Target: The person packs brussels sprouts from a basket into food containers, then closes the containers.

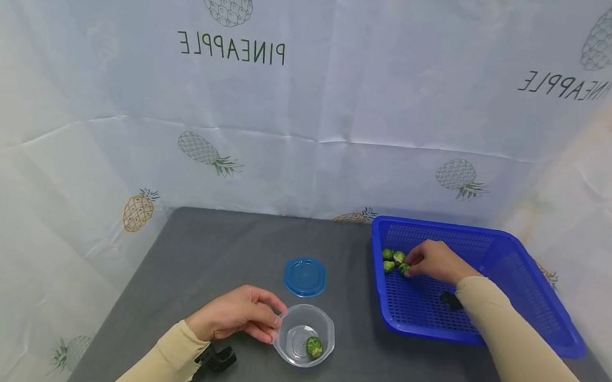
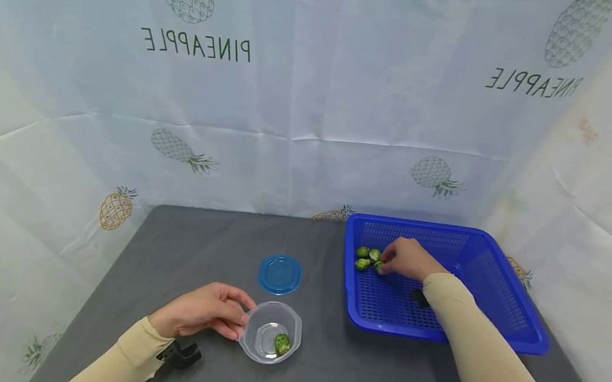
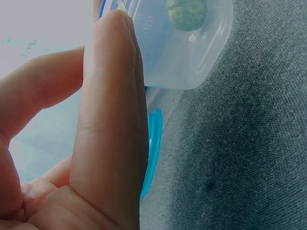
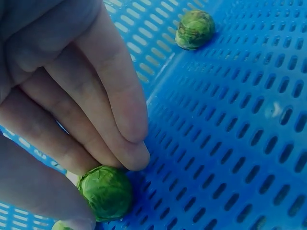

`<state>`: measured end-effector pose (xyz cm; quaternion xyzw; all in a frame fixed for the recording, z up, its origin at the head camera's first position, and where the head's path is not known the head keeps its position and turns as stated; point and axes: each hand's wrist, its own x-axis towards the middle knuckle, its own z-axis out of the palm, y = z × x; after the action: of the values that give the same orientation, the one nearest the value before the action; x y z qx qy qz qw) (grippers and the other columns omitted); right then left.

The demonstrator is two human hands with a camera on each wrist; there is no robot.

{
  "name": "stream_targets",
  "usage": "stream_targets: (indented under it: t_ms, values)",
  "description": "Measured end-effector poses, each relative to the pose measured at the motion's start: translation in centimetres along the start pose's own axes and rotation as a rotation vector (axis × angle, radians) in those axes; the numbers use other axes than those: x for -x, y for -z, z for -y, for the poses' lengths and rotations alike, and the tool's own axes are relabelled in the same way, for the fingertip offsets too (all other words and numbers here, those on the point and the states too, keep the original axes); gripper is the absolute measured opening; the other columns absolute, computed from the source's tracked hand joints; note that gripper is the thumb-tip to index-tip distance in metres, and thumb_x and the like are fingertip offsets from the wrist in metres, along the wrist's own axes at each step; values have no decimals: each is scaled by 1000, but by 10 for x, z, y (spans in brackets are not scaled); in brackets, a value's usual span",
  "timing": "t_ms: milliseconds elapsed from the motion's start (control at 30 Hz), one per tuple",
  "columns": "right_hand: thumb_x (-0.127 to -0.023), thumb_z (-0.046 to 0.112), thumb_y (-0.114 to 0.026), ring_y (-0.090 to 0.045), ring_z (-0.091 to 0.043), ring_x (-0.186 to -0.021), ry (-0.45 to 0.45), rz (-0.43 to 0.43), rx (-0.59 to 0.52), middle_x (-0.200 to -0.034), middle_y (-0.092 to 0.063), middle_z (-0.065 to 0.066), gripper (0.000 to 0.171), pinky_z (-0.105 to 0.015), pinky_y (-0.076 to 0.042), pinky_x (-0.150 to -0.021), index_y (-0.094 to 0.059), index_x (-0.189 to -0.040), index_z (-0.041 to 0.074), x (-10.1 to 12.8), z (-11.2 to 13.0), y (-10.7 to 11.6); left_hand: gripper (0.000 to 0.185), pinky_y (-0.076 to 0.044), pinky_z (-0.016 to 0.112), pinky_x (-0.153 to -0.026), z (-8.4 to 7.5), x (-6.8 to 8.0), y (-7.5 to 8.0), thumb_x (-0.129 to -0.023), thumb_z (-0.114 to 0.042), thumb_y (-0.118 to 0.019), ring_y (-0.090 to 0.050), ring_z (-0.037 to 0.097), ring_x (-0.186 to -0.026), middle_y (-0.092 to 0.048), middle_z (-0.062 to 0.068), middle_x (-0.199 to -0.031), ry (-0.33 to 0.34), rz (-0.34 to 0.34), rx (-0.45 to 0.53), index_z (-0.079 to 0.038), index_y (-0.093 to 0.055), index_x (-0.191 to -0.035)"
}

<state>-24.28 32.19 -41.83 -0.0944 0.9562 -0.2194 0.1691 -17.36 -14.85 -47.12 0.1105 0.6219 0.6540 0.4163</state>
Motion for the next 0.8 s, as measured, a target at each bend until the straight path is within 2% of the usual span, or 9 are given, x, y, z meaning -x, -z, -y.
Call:
stream_targets:
  t_ms: [433,633,800]
  values:
    - [-92,20,-86,-76,-29,-99,-5,-21,14,-112,-81,-14,28,-53,-66,-88,-82,-114,4,-2,-3,-1,40,-69,29,-74,0,0,0,-95,-6,-77,-79,11,-77,-81,6,-90,0,4,-2,9,-67,-131]
    - [-92,22,-86,-77,-26,-100,8,-45,4,-117,-80,-14,28,-50,-66,-87,-82,-115,6,13,-3,5,42,-70,29,-75,0,-1,-1,-94,-6,-77,-79,12,-78,-82,7,-91,-3,-1,-6,10,-66,-131]
    - [-95,23,-85,-76,-25,-101,48,-84,2,-119,-81,-12,27,-49,-67,-87,-82,-117,8,34,10,18,42,-70,30,-76,0,-1,-2,-95,-6,-77,-79,12,-78,-82,7,-92,-4,5,-9,10,-65,-132]
